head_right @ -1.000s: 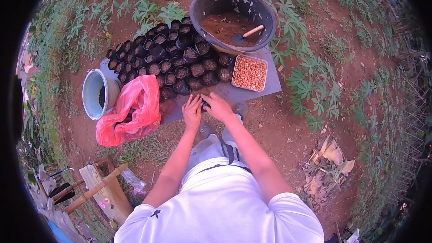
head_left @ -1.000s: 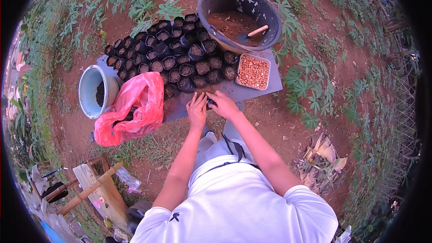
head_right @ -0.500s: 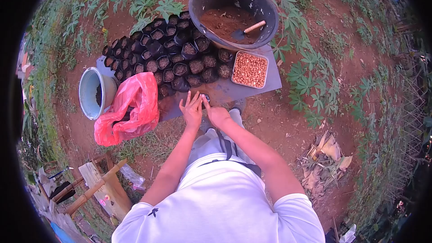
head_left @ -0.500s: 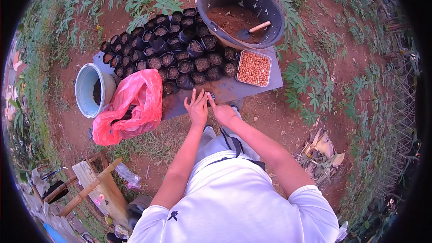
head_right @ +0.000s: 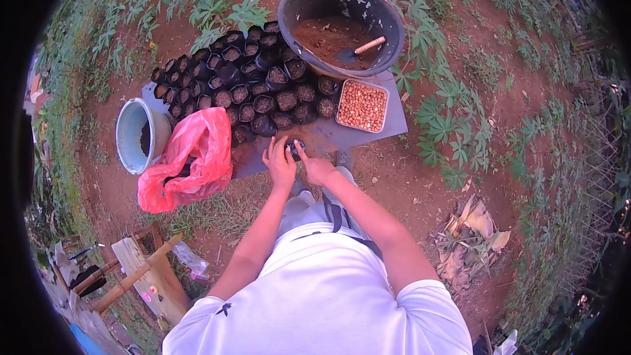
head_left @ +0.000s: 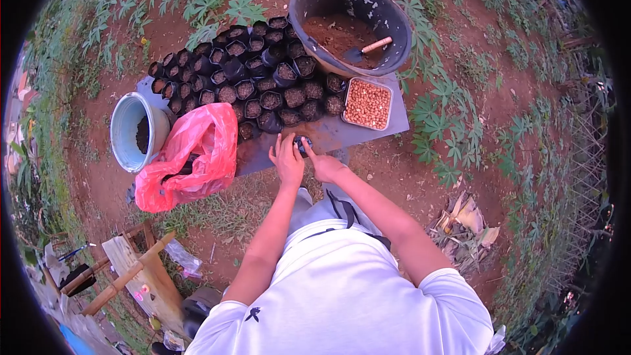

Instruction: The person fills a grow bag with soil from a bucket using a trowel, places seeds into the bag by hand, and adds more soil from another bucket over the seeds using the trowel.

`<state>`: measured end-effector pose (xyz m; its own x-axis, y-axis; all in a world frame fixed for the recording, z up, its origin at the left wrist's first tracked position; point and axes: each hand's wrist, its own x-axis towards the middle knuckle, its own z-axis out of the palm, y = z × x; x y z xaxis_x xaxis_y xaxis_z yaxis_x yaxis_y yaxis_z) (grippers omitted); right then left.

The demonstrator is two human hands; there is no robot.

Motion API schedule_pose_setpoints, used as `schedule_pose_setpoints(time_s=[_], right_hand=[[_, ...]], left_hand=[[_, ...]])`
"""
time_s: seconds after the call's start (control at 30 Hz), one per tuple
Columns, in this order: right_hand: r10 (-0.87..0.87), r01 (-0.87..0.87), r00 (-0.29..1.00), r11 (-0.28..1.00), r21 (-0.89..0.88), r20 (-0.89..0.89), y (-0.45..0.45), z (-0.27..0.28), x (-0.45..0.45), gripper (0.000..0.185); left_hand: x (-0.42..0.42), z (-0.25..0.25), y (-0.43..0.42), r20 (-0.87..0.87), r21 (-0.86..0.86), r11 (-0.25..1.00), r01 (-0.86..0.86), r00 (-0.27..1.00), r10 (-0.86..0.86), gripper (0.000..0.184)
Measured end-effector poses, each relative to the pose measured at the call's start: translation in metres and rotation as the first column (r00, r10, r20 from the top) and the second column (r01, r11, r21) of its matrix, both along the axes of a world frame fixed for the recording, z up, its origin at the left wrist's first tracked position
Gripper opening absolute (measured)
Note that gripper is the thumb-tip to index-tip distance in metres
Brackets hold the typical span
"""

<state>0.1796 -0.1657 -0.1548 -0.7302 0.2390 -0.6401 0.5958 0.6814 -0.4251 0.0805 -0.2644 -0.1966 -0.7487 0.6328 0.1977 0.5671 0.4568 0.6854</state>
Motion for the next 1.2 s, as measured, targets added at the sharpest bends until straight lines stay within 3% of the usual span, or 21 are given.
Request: schedule_pose_setpoints(time_s=[0.13,0.2,0.3,0.43,0.53,0.6,0.63,0.7,0.73,0.8,0.83,0.9,1.0,1.13,1.2], right_hand=[[-0.041,0.038,0.999,0.994,-0.104,-0.022,0.004,-0.007,0.003,0.106],[-0.156,0.122,0.976,0.969,-0.217,-0.149,0.010,-0.015,0.007,0.100],[-0.254,0.183,0.957,0.904,-0.387,-0.141,0.024,-0.025,0.008,0.092],[-0.227,0.153,0.967,0.885,-0.440,-0.120,0.039,-0.021,0.011,0.086],[-0.314,0.166,0.937,0.789,-0.591,-0.156,0.044,-0.020,0.012,0.086],[-0.480,0.267,0.876,0.570,-0.777,-0.050,0.050,-0.024,0.013,0.082],[-0.470,0.264,0.881,0.566,-0.781,-0.043,0.055,-0.029,0.014,0.082],[-0.511,0.371,0.848,0.379,-0.848,0.143,0.069,-0.038,0.016,0.074],[-0.502,0.371,0.852,0.377,-0.849,0.149,0.074,-0.041,0.021,0.074],[-0.432,0.190,0.894,0.614,-0.766,-0.124,0.086,-0.041,0.024,0.070],[-0.427,0.190,0.897,0.611,-0.769,-0.117,0.090,-0.038,0.028,0.070],[-0.209,0.007,0.898,0.887,-0.462,-0.387,0.099,-0.025,0.029,0.068],[-0.168,-0.012,0.926,0.883,-0.470,-0.338,0.101,-0.001,0.017,0.069],[-0.135,-0.048,0.921,0.891,-0.451,-0.366,0.095,-0.013,0.008,0.073],[-0.115,-0.051,0.950,0.861,-0.507,-0.290,0.098,-0.015,0.009,0.075]], left_hand=[[0.005,0.006,0.013,0.004,-0.123,0.982,-0.143,0.990,0.144,0.026],[0.009,0.003,0.021,0.029,-0.150,0.963,-0.224,0.973,0.230,0.024],[0.016,-0.004,0.034,-0.087,-0.159,0.927,-0.340,0.940,0.329,0.019],[0.021,-0.008,0.050,-0.091,-0.212,0.847,-0.488,0.873,0.480,0.023],[0.018,-0.005,0.063,-0.084,-0.239,0.787,-0.569,0.819,0.567,0.029],[0.017,-0.004,0.070,-0.039,-0.289,0.761,-0.581,0.801,0.597,0.026],[0.018,-0.004,0.073,-0.042,-0.298,0.752,-0.588,0.795,0.605,0.026],[0.020,-0.006,0.079,-0.106,-0.222,0.750,-0.623,0.780,0.617,0.028],[0.022,-0.007,0.080,-0.108,-0.230,0.742,-0.629,0.774,0.623,0.028],[0.020,-0.008,0.083,-0.233,-0.237,0.728,-0.643,0.765,0.601,0.041],[0.022,-0.008,0.084,-0.232,-0.244,0.723,-0.647,0.763,0.604,0.041],[0.023,-0.006,0.086,-0.229,-0.269,0.720,-0.640,0.768,0.598,0.046],[0.022,-0.010,0.088,-0.232,-0.279,0.703,-0.654,0.757,0.611,0.046],[0.019,-0.015,0.088,-0.208,-0.280,0.685,-0.672,0.740,0.640,0.046],[0.020,-0.015,0.086,-0.184,-0.290,0.706,-0.646,0.761,0.622,0.045]])
